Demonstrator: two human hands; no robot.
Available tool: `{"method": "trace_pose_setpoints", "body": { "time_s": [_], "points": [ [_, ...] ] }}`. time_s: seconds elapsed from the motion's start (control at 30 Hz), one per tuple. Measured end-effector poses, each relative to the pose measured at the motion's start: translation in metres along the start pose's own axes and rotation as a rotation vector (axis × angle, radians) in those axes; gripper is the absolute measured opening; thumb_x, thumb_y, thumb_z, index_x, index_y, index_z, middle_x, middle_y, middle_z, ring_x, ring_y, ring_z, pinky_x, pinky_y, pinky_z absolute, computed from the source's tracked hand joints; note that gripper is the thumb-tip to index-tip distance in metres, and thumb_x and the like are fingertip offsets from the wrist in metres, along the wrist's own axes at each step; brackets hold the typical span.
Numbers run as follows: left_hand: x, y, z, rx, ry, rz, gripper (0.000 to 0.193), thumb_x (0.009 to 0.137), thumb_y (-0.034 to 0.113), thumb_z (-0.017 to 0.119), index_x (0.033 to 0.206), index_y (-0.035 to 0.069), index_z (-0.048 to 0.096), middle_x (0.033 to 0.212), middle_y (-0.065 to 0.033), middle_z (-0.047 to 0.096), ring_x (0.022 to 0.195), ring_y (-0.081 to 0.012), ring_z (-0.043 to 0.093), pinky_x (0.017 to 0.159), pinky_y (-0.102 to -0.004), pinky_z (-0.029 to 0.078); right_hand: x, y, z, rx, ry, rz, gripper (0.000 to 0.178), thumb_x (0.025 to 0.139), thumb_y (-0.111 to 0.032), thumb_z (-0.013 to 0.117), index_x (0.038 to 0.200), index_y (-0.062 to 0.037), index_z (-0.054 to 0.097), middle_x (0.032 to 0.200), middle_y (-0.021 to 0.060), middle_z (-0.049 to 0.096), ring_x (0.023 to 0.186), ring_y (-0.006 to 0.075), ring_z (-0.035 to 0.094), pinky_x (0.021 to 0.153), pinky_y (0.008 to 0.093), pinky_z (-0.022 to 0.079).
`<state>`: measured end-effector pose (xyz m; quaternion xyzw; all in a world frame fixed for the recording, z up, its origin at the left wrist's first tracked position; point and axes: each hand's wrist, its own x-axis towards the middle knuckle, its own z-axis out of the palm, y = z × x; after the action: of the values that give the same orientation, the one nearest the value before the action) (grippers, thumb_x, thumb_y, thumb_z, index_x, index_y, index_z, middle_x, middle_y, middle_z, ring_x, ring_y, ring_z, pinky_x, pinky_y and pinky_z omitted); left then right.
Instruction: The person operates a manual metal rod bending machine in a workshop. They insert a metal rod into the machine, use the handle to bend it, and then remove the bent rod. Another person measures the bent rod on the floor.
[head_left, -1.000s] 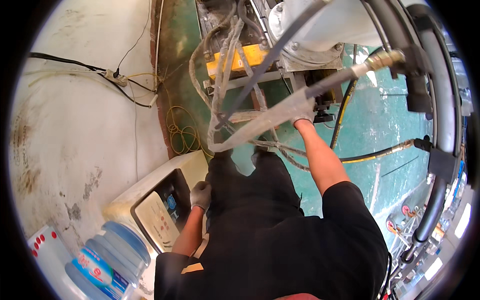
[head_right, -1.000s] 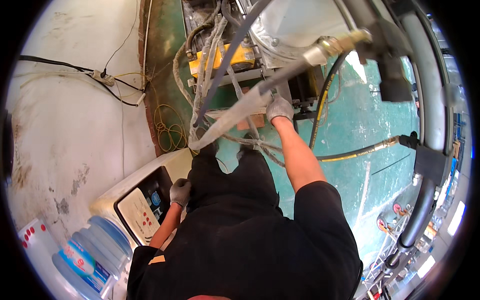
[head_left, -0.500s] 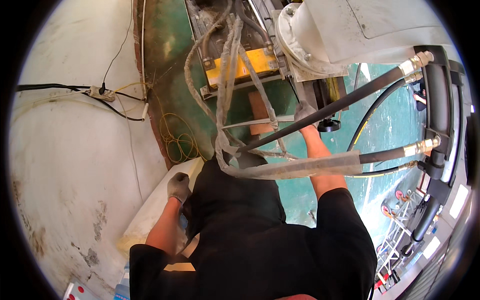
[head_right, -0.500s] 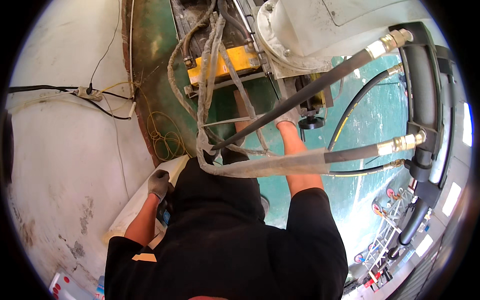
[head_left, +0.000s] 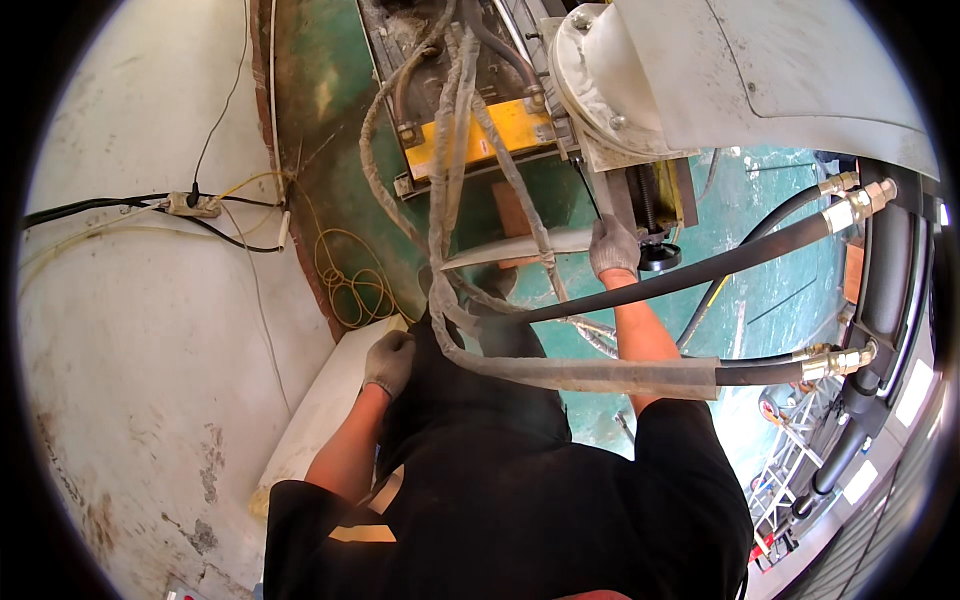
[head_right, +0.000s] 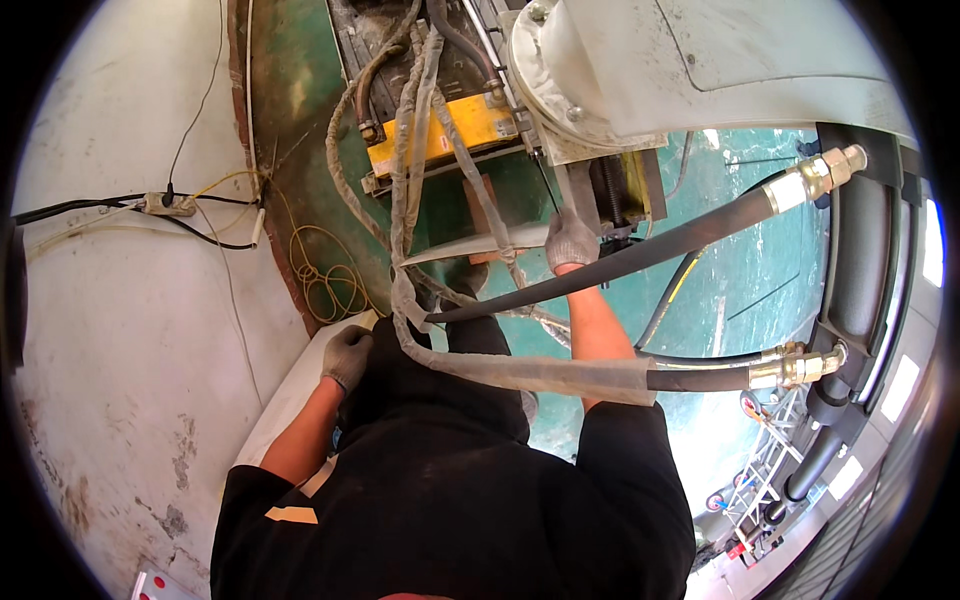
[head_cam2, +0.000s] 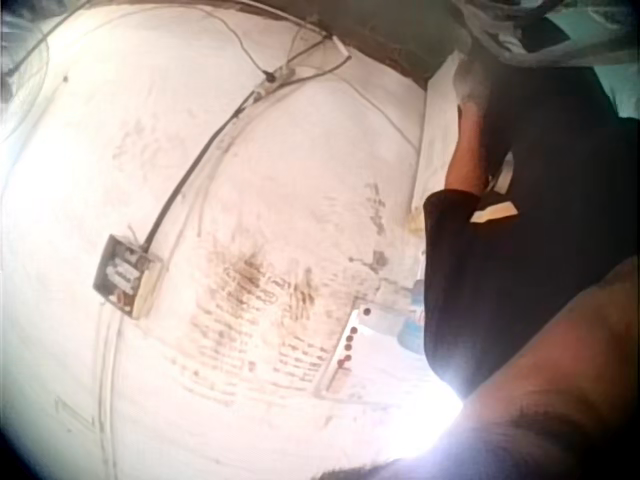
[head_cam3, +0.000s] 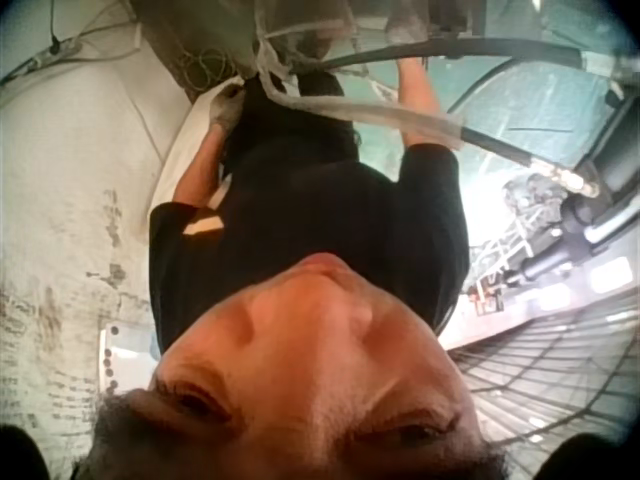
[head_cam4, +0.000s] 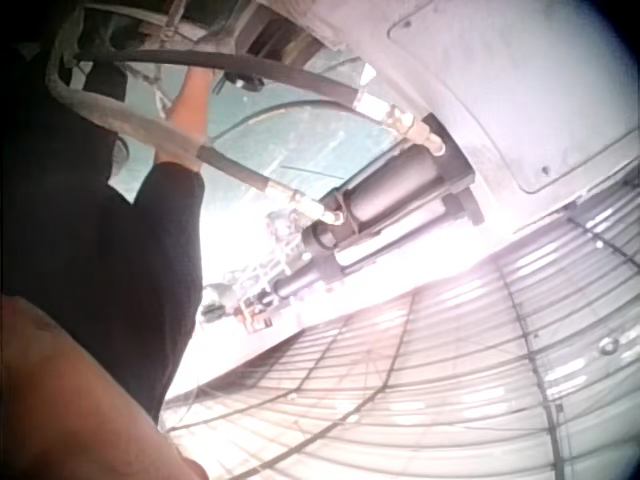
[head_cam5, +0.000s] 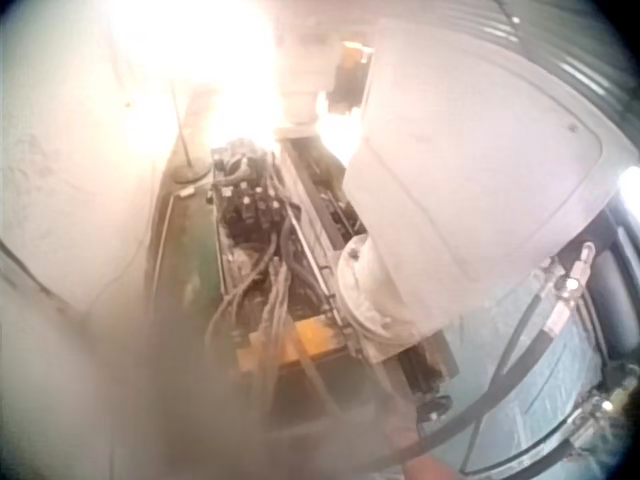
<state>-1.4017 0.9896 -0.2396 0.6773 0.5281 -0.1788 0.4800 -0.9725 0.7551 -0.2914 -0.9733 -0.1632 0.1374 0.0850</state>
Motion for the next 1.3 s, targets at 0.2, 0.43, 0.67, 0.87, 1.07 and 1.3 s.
{"method": "trace_pose_setpoints", "body": {
  "time_s": [0.2, 0.43, 0.67, 0.87, 1.07, 1.3],
  "points": [
    [0.006, -0.012, -0.009, 0.061, 0.031, -0.038, 0.028, 0.097, 0.024, 0.067, 0.11, 0.004, 0.081, 0.106, -0.0192, 0.082, 0.105, -0.0342, 0.079, 0.095, -0.0423, 0.059, -0.003, 0.015, 0.022, 0.003, 0.026, -0.014, 0.033, 0.108, -0.041, 0.059, 0.123, -0.0159, 0.075, 0.102, 0.0245, 0.078, 0.099, 0.0495, 0.074, 0.088, 0.0589, 0.058],
    [0.005, -0.017, -0.014, 0.052, 0.034, -0.051, 0.027, 0.097, 0.023, 0.066, 0.11, 0.004, 0.081, 0.104, -0.0187, 0.082, 0.103, -0.0328, 0.079, 0.094, -0.041, 0.058, -0.005, 0.017, 0.037, 0.06, 0.06, 0.026, 0.033, 0.108, -0.042, 0.059, 0.123, -0.0165, 0.075, 0.102, 0.0247, 0.077, 0.099, 0.0497, 0.073, 0.087, 0.0583, 0.059],
    [0.005, -0.009, -0.012, -0.004, 0.038, -0.061, 0.027, 0.098, 0.022, 0.067, 0.111, 0.003, 0.08, 0.104, -0.0189, 0.081, 0.103, -0.0325, 0.079, 0.094, -0.0402, 0.058, 0.017, -0.015, -0.021, -0.113, -0.14, 0.009, 0.035, 0.106, -0.039, 0.061, 0.126, -0.0156, 0.077, 0.11, 0.0245, 0.078, 0.108, 0.0481, 0.073, 0.095, 0.0572, 0.058],
    [0.007, 0.003, -0.003, -0.021, 0.04, -0.042, 0.027, 0.099, 0.022, 0.066, 0.112, 0.003, 0.079, 0.101, -0.0182, 0.081, 0.102, -0.0295, 0.079, 0.093, -0.0389, 0.058, 0.036, -0.029, -0.052, -0.022, -0.236, 0.061, 0.037, 0.099, -0.032, 0.071, 0.13, -0.012, 0.078, 0.121, 0.0228, 0.078, 0.118, 0.0445, 0.072, 0.103, 0.0516, 0.057],
    [0.016, 0.002, 0.01, -0.116, 0.05, -0.088, 0.026, 0.101, 0.021, 0.067, 0.113, 0.001, 0.078, 0.103, -0.0181, 0.081, 0.099, -0.0268, 0.079, 0.092, -0.0374, 0.057, 0.068, -0.036, -0.069, 0.206, -0.194, 0.023, 0.034, 0.092, -0.025, 0.069, 0.12, -0.0105, 0.082, 0.12, 0.0211, 0.079, 0.116, 0.0396, 0.074, 0.104, 0.0443, 0.058],
    [0.086, 0.16, 0.012, -0.047, 0.036, 0.312, 0.027, 0.101, 0.02, 0.07, 0.119, 0.001, 0.077, 0.112, -0.0208, 0.078, 0.108, -0.0368, 0.075, 0.096, -0.0425, 0.057, 0.094, -0.069, -0.082, 0.343, -0.146, 0.047, 0.028, 0.09, -0.028, 0.07, 0.106, -0.01, 0.086, 0.109, 0.02, 0.081, 0.109, 0.038, 0.076, 0.099, 0.0443, 0.058]
  ]
}}
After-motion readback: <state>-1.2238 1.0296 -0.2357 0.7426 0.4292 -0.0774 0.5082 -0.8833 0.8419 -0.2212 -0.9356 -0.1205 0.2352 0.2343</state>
